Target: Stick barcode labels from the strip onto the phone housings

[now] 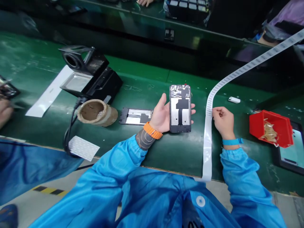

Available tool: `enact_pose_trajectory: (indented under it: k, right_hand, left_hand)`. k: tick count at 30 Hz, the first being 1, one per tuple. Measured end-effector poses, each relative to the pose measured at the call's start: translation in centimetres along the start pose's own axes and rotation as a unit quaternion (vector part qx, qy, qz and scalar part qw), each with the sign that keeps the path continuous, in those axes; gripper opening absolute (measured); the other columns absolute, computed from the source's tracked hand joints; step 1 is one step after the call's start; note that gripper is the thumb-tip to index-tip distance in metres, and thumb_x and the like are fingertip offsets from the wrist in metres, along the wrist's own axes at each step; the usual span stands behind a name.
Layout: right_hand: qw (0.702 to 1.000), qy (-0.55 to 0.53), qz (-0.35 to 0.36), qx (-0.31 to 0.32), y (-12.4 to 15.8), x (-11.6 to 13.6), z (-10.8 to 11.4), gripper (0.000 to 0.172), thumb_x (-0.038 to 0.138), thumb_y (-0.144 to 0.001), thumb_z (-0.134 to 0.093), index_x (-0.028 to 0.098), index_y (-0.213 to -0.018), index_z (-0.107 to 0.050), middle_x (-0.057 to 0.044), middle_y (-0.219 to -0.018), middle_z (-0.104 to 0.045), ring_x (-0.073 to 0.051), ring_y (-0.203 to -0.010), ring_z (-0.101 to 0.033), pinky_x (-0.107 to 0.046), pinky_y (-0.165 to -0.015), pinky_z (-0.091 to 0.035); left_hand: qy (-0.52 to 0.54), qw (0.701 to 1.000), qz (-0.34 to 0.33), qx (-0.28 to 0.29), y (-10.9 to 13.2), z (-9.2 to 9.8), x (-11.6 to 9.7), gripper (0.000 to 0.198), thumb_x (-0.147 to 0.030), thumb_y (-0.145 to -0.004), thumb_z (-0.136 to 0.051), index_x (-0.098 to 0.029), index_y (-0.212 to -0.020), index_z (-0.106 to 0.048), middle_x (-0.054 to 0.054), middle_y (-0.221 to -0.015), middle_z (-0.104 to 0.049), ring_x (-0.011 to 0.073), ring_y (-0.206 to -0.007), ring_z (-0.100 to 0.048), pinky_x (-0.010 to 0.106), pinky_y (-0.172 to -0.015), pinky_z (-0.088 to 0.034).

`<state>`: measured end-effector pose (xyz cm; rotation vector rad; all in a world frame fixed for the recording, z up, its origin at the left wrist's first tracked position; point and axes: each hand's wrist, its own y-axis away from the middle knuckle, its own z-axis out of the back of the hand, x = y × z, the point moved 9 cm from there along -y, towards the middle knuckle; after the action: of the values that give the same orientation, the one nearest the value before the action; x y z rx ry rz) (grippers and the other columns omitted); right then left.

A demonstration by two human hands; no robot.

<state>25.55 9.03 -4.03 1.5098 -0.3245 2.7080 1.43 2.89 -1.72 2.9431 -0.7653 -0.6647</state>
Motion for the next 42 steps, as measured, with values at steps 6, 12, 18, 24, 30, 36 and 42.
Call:
enact_pose_trajectory:
  k: [6, 12, 18, 24, 30, 36, 42]
  right_hand:
    - [0.999, 0.028, 0.033, -0.007, 1.1, 0.8, 0.8, 0.019, 0.035, -0.083, -0.063, 0.019, -0.088, -0.07, -0.004, -0.075, -0.071, -0.018, -0.068, -0.066, -0.032, -0.065, -0.055]
    - [0.997, 0.067, 0.043, -0.012, 1.3, 0.9, 1.0, 0.022, 0.036, -0.083, -0.065, 0.019, -0.093, -0.073, -0.005, -0.079, -0.072, -0.017, -0.066, -0.063, -0.033, -0.064, -0.055]
    - [0.997, 0.065, 0.045, -0.01, 1.6, 0.8, 1.2, 0.022, 0.036, -0.083, -0.065, 0.019, -0.095, -0.073, -0.006, -0.085, -0.073, -0.018, -0.069, -0.064, -0.035, -0.068, -0.055]
    - [0.998, 0.046, 0.04, 0.001, 1.7, 0.6, 1.1, 0.022, 0.036, -0.084, -0.065, 0.019, -0.095, -0.073, -0.006, -0.085, -0.074, -0.019, -0.071, -0.065, -0.035, -0.07, -0.055]
    - [0.999, 0.038, 0.031, -0.004, 1.8, 0.6, 1.2, 0.021, 0.035, -0.084, -0.065, 0.019, -0.096, -0.072, -0.006, -0.086, -0.073, -0.019, -0.072, -0.065, -0.036, -0.07, -0.055]
    - [0.994, 0.076, 0.05, -0.061, 1.0, 0.8, 3.3, 0.022, 0.034, -0.086, -0.06, 0.019, -0.097, -0.07, -0.005, -0.084, -0.071, -0.018, -0.071, -0.062, -0.033, -0.07, -0.054]
    - [0.988, 0.105, 0.047, -0.1, 0.3, -0.9, 6.0, 0.024, 0.033, -0.086, -0.059, 0.018, -0.102, -0.068, -0.006, -0.09, -0.069, -0.019, -0.077, -0.063, -0.036, -0.075, -0.055]
  left_hand:
    - [0.013, 1.0, 0.024, 0.013, 0.1, 0.2, 0.6, 0.08, -0.068, -0.099, -0.014, -0.011, -0.128, -0.062, 0.022, -0.126, -0.069, 0.036, -0.112, -0.069, 0.059, -0.093, -0.054]
    - [0.004, 0.999, 0.026, 0.028, 0.2, 0.3, 0.6, 0.077, -0.067, -0.1, -0.017, -0.01, -0.127, -0.063, 0.022, -0.127, -0.068, 0.0353, -0.113, -0.069, 0.056, -0.092, -0.056]
    - [-0.008, 0.999, 0.031, 0.032, 0.4, 0.3, 0.9, 0.077, -0.064, -0.101, -0.014, -0.01, -0.126, -0.063, 0.022, -0.128, -0.068, 0.0341, -0.111, -0.07, 0.054, -0.09, -0.057]
    - [-0.021, 0.999, 0.029, 0.035, 0.3, 0.3, 1.0, 0.077, -0.067, -0.1, -0.019, -0.01, -0.125, -0.064, 0.022, -0.126, -0.069, 0.0335, -0.109, -0.071, 0.05, -0.094, -0.055]
    - [-0.038, 0.998, 0.034, 0.028, 0.6, 0.2, 1.0, 0.075, -0.069, -0.098, -0.029, -0.009, -0.124, -0.065, 0.022, -0.126, -0.07, 0.0345, -0.109, -0.071, 0.05, -0.096, -0.055]
    - [-0.046, 0.998, 0.022, -0.03, 0.8, 1.4, 0.3, 0.078, -0.073, -0.094, -0.035, -0.009, -0.127, -0.065, 0.022, -0.124, -0.07, 0.0363, -0.105, -0.072, 0.056, -0.093, -0.056]
    - [-0.058, 0.99, -0.059, -0.118, 1.7, 1.8, -3.9, 0.085, -0.072, -0.097, -0.013, -0.012, -0.124, -0.068, 0.019, -0.111, -0.075, 0.0324, -0.092, -0.074, 0.054, -0.08, -0.062]
